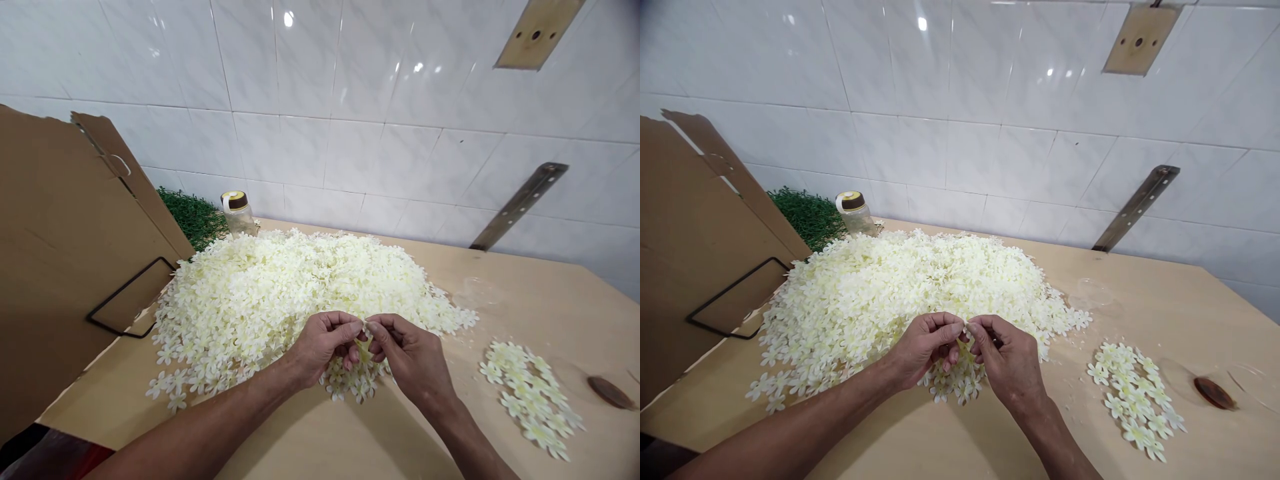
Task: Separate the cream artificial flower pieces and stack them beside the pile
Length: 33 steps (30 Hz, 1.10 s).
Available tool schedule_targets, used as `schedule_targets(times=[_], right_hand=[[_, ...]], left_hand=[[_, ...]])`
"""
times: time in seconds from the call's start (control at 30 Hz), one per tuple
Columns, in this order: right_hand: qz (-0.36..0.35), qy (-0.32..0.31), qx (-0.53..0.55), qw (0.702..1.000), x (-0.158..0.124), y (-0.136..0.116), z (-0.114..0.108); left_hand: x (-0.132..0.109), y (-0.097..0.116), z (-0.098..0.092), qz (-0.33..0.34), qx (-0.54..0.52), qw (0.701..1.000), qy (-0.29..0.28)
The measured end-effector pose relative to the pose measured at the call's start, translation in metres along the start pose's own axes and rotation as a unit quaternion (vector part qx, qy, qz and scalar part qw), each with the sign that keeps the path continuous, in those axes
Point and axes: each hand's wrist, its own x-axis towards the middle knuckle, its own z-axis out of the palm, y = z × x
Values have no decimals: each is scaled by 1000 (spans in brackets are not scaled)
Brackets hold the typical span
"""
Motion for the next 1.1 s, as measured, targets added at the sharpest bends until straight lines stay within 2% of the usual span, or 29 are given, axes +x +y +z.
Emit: schedule_targets(times=[0.13,0.2,0.33,0.43,0.57,0.87,1.1], right_hand=[[-1,30,-20,999,0,2,0],[3,23,-1,1000,0,2,0],[63,-25,102,993,2,-2,-3],[111,-63,133,983,4,-1,-6],[98,-129,111,981,5,2,-9],[84,-67,12,994,3,-12,-8],[74,-67,8,995,0,-11,-4]], left_hand=[[-1,0,1,2,22,1000,6],[-1,-1,2,2,34,999,7],[0,-1,2,11,35,999,13],[0,-1,1,20,59,998,14],[-1,1,-2,33,102,994,-2],[2,4,-5,19,106,994,31],[1,5,-3,19,91,995,24]])
